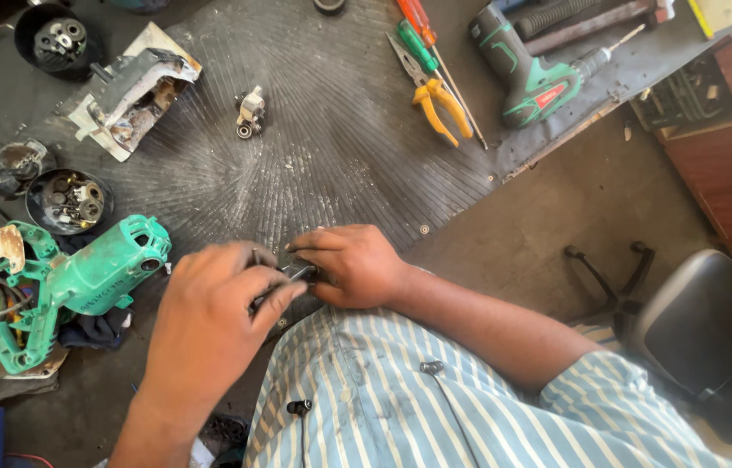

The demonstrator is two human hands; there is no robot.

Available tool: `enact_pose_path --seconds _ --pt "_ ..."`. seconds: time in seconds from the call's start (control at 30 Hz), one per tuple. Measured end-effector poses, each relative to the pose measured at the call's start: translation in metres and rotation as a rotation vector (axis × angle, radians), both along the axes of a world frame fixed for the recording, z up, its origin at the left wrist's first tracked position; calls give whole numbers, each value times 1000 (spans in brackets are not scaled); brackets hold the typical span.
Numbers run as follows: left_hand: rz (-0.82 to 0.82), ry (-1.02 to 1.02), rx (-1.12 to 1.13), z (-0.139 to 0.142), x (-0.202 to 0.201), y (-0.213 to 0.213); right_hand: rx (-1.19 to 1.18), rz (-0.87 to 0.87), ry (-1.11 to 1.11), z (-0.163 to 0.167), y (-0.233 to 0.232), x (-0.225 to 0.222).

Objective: The person disassembles a green power tool at a workbench, separating its motor armature from the housing and removing bearings. They use a puller tool, tap components with a hammer, and press parts using a bench press and vise to rework the tool's motor assembly.

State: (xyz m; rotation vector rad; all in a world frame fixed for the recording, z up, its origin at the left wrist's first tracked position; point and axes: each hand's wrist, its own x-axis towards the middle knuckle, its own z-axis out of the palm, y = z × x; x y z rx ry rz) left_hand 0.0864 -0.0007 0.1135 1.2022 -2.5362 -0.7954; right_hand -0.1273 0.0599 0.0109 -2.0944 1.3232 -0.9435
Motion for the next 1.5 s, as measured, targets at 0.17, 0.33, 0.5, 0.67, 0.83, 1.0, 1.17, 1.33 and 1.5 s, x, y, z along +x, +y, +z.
enact_pose_path --seconds 0.17,0.33,0.5,0.67,0.83,1.0,1.17,1.33,1.5 --pt "21 223 21 -4 3 17 26 -96 -7 4 3 2" --pt "108 312 -14 -7 3 25 69 -173 -19 6 4 11" --pt "156 300 -101 -10 0 20 119 -111 -43 15 -1 16" --pt "68 309 -115 -13 -5 5 234 -10 -83 24 -18 3" --pt "-286 180 -306 -18 -13 -6 256 281 -162 20 -47 -30" --pt "-378 232 -539 -29 -30 0 333 493 -274 9 -58 -59" --pt "23 275 -659 -45 -57 19 113 199 -263 -6 -39 -58" --pt "364 616 -446 -67 -86 37 143 32 -250 -19 -28 -45" --pt "438 883 -252 -83 -108 40 152 -57 -305 -22 -30 -38"
